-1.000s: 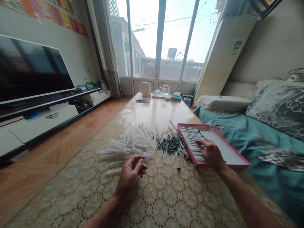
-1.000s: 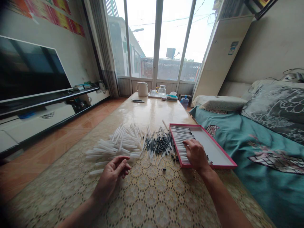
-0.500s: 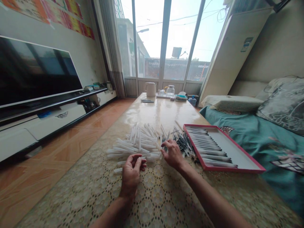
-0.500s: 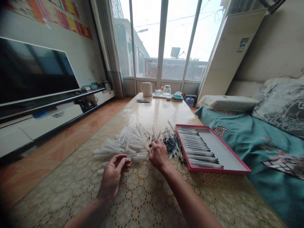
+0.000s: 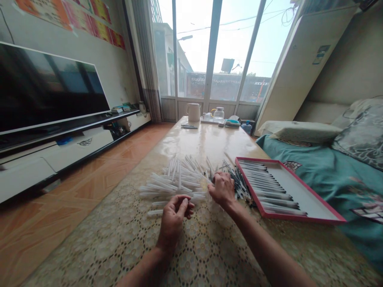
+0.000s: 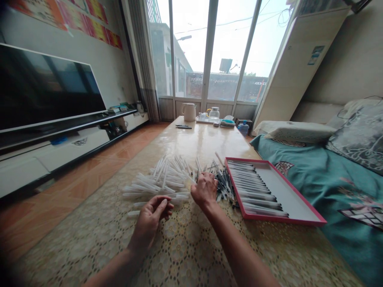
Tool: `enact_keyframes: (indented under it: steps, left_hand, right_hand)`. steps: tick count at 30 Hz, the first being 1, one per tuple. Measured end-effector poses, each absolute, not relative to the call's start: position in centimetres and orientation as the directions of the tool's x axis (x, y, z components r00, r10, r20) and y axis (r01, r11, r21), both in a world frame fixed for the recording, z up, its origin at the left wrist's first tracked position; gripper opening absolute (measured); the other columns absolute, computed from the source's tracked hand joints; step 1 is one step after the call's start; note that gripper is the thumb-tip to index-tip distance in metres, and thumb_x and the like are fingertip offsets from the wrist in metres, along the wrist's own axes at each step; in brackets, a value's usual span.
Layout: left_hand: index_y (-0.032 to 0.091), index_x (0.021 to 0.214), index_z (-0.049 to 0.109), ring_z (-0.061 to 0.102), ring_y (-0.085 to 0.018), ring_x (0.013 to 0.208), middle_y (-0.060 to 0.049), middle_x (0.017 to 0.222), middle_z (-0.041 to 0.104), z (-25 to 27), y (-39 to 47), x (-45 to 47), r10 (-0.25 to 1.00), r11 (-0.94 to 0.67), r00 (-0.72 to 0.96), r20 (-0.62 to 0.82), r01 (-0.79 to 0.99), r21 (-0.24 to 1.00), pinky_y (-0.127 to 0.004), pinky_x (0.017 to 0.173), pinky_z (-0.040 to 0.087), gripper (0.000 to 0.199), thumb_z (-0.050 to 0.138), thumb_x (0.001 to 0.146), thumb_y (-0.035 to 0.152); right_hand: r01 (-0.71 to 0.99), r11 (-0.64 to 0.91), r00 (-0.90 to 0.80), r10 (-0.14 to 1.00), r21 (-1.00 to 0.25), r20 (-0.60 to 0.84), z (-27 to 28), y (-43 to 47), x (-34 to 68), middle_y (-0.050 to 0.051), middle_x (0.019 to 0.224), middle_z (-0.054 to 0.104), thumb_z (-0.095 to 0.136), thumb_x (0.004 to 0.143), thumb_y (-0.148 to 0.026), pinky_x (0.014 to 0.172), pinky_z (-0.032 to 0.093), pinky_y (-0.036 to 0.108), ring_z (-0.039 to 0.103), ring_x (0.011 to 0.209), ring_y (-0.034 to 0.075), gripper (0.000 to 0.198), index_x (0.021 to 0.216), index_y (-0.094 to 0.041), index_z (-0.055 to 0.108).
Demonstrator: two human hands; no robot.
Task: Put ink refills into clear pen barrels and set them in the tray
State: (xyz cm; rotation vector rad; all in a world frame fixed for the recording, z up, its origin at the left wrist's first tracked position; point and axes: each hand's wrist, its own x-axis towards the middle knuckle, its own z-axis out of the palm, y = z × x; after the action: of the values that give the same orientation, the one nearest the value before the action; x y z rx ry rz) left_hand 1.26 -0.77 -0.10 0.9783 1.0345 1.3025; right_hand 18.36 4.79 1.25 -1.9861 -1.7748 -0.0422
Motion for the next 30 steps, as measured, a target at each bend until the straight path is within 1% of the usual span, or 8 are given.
enact_keyframes:
  steps: [3, 7, 13, 17, 20, 22, 26, 30]
  left_hand:
    - [0.013, 0.094, 0.064, 0.064, -0.016, 0.067, -0.008, 0.079, 0.070, 0.0, -1.0, 1.6, 0.978, 0.159, 0.186, -0.099, -0.343, 0.926, -0.026, 0.060, 0.049, 0.030, 0.069, 0.071, 0.032]
    - [0.018, 0.109, 0.060, 0.066, -0.019, 0.083, -0.011, 0.101, 0.068, 0.0, -1.0, 1.8, 0.935, 0.294, 0.324, -0.146, -0.475, 0.830, -0.029, 0.069, 0.051, 0.042, 0.072, 0.070, 0.027]
    - [0.015, 0.089, 0.066, 0.065, -0.012, 0.068, -0.005, 0.083, 0.069, -0.6, -0.6, 1.3, 0.941, 0.318, 0.280, -0.191, -0.534, 0.783, -0.022, 0.064, 0.052, 0.021, 0.072, 0.071, 0.026]
    - [0.014, 0.080, 0.067, 0.064, -0.011, 0.064, -0.004, 0.078, 0.070, -0.7, -0.4, 1.3, 0.958, 0.276, 0.220, -0.184, -0.533, 0.800, -0.023, 0.062, 0.053, 0.022, 0.075, 0.068, 0.030]
    - [0.013, 0.078, 0.067, 0.064, -0.012, 0.061, -0.004, 0.074, 0.069, -0.4, -0.4, 1.4, 0.959, 0.269, 0.221, -0.177, -0.516, 0.814, -0.023, 0.060, 0.053, 0.025, 0.076, 0.066, 0.033]
    - [0.013, 0.076, 0.067, 0.064, -0.012, 0.060, -0.003, 0.071, 0.069, -0.2, -0.5, 1.5, 0.957, 0.277, 0.224, -0.185, -0.507, 0.816, -0.023, 0.059, 0.053, 0.027, 0.076, 0.065, 0.034]
    - [0.013, 0.076, 0.066, 0.064, -0.013, 0.060, -0.004, 0.073, 0.070, -0.1, -0.5, 1.4, 0.956, 0.281, 0.226, -0.188, -0.514, 0.810, -0.023, 0.058, 0.053, 0.027, 0.076, 0.064, 0.035]
    - [0.013, 0.078, 0.066, 0.065, -0.013, 0.060, -0.005, 0.075, 0.070, -0.4, -0.5, 1.3, 0.959, 0.268, 0.227, -0.170, -0.533, 0.802, -0.023, 0.058, 0.053, 0.023, 0.075, 0.067, 0.031]
  right_hand:
    - [0.915, 0.036, 0.160, 0.883, -0.403, 0.442, 1.3, 2.5, 20.0, 0.011, 0.101, 0.060, 0.054, 0.076, -0.021, 0.084, 0.037, 0.037, 0.048, 0.101, 0.026, 0.007, 0.077, -0.017, 0.060]
    - [0.791, 0.371, -0.062, 0.839, -0.485, 0.541, 1.4, -0.8, 20.1, 0.009, 0.106, 0.057, 0.054, 0.077, -0.016, 0.088, 0.040, 0.038, 0.048, 0.104, 0.023, 0.005, 0.079, -0.019, 0.057]
    - [0.679, 0.532, -0.257, 0.818, -0.506, 0.515, 1.3, -2.7, 18.5, 0.007, 0.109, 0.057, 0.054, 0.081, -0.016, 0.089, 0.041, 0.037, 0.049, 0.105, 0.021, 0.008, 0.086, -0.021, 0.057]
    - [0.860, 0.299, -0.047, 0.853, -0.413, 0.520, 0.6, -1.3, 21.2, 0.008, 0.097, 0.059, 0.047, 0.086, -0.016, 0.084, 0.040, 0.033, 0.052, 0.095, 0.021, 0.012, 0.090, -0.019, 0.059]
    - [0.971, -0.017, 0.134, 0.864, -0.239, 0.486, 0.1, -0.4, 24.0, 0.010, 0.091, 0.059, 0.047, 0.084, -0.012, 0.079, 0.038, 0.033, 0.052, 0.091, 0.023, 0.015, 0.093, -0.016, 0.059]
    - [0.984, -0.131, 0.174, 0.864, -0.124, 0.473, 0.0, -0.2, 25.1, 0.011, 0.090, 0.059, 0.050, 0.083, -0.016, 0.077, 0.037, 0.033, 0.052, 0.090, 0.025, 0.013, 0.092, -0.015, 0.059]
    - [0.981, -0.195, 0.163, 0.876, 0.025, 0.453, 0.0, -0.3, 25.2, 0.013, 0.089, 0.059, 0.053, 0.083, -0.024, 0.073, 0.034, 0.035, 0.052, 0.089, 0.027, 0.013, 0.090, -0.015, 0.059]
    - [0.973, -0.219, 0.165, 0.886, 0.077, 0.433, -0.2, -0.2, 24.7, 0.013, 0.085, 0.059, 0.052, 0.083, -0.020, 0.070, 0.033, 0.034, 0.055, 0.084, 0.026, 0.009, 0.086, -0.015, 0.058]
